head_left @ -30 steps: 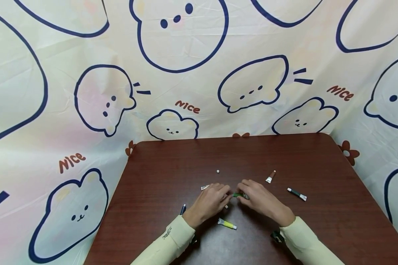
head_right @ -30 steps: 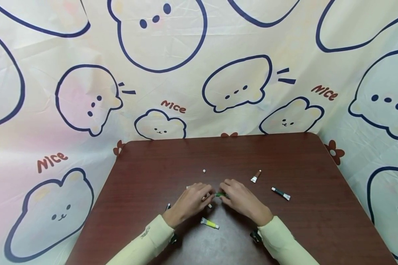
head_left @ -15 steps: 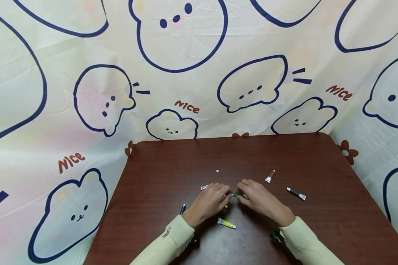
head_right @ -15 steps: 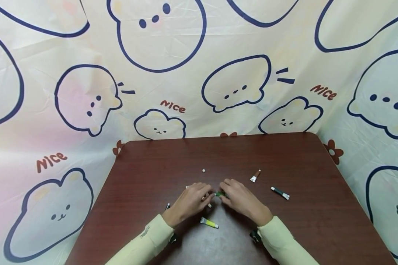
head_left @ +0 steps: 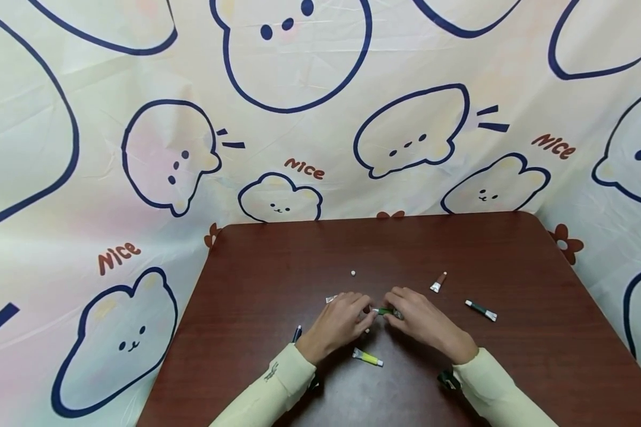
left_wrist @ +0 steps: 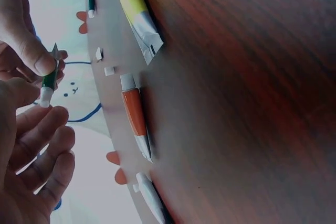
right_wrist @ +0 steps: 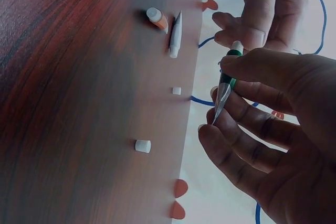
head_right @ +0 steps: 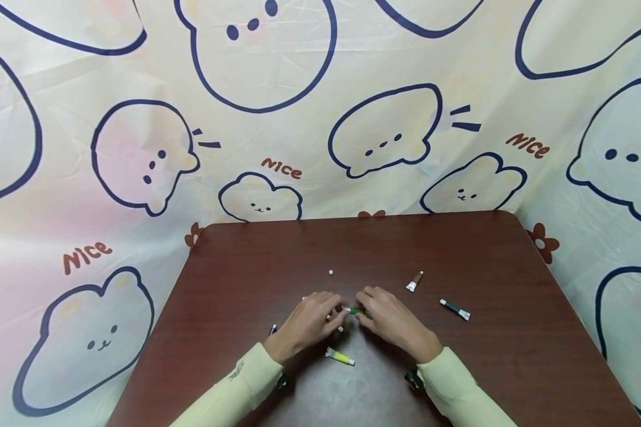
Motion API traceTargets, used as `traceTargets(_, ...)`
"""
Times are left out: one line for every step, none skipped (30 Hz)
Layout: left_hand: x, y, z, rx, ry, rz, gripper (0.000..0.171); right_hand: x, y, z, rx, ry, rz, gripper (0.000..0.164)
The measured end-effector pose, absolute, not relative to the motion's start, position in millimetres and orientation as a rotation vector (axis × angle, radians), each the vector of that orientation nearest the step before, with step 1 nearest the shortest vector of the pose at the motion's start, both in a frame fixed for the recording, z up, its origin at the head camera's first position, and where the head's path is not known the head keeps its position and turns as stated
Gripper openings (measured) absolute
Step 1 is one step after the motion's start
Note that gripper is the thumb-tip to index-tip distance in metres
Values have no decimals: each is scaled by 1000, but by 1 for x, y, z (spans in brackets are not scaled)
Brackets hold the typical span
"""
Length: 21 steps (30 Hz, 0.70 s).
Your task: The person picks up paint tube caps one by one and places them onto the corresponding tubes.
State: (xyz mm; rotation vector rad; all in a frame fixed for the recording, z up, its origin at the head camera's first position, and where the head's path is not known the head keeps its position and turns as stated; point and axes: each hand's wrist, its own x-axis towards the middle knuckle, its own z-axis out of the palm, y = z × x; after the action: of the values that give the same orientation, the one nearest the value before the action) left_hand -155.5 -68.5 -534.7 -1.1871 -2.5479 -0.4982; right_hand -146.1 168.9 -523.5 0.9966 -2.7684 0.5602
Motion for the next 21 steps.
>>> traceTargets(-155, -69, -535, -1181, -2552, -496, 12, -146, 169, -524, 994, -2775, 564, 19)
traceTargets(-155, -69, -535, -1177, -2553, -488, 11, -146, 169, -524, 992, -2777, 567, 19)
traceTargets(-155, -69, -535, -1174, -2558, -486, 11, -146, 169, -524, 991, -2779, 569, 19)
traceTargets(-155, -69, -535, -1173, -2562, -482, 11, -146, 169, -525, 990, -2776, 572, 18)
traceTargets(-155, -69, -535, -1174, -2569, -479, 11, -146, 169, -525, 991, -2772, 571, 18)
traceTargets(-155, -69, -535, -1176, -2576, -480, 11, -146, 169, -525, 992, -2768, 571, 19)
traceTargets(-155, -69, -535, -1181, -2578, -474, 11, -146, 168, -525, 993, -2762, 568, 19)
traceTargets(-155, -69, -534, -1188, -2576, -473, 10, -146, 168, -525, 992, -2760, 568, 19)
traceTargets(-155, -69, -534, -1193, -2576, -475, 10, -146, 168, -525, 992, -2759, 571, 19)
traceTargets(-155, -69, -534, -1200, -2571, -473, 9, -146, 168, -524, 992, -2757, 573, 19)
traceTargets(-154, -69, -534, -1204, -2568, -479, 9, -146, 168, -524, 991, -2759, 577, 19)
traceTargets(-154, -69, -534, -1210, -2562, -491, 9, -146, 168, -524, 989, -2764, 579, 19)
traceTargets(-154, -69, -534, -1213, -2559, -504, 11, -146, 168, -524, 988, -2768, 583, 19)
traceTargets(-154, -69, -534, -1214, -2557, -522, 12, -146, 168, -524, 984, -2775, 589, 19)
traceTargets(-154, -69, -534, -1211, -2559, -534, 14, -145, 168, -524, 986, -2777, 587, 19)
traceTargets(-154, -69, -535, -1209, -2560, -547, 14, -145, 168, -524, 984, -2781, 586, 19)
traceTargets(-154, -69, -535, -1202, -2565, -556, 14, -145, 168, -524, 981, -2787, 585, 18)
traceTargets(-154, -69, -535, -1196, -2569, -560, 14, -145, 168, -524, 980, -2788, 584, 18)
traceTargets(-154, -70, -535, -1189, -2574, -551, 13, -145, 168, -524, 980, -2788, 586, 18)
traceTargets(-154, -70, -535, -1184, -2577, -538, 13, -145, 168, -524, 980, -2787, 583, 18)
traceTargets(-154, -70, -535, -1181, -2582, -525, 12, -145, 169, -524, 980, -2785, 581, 18)
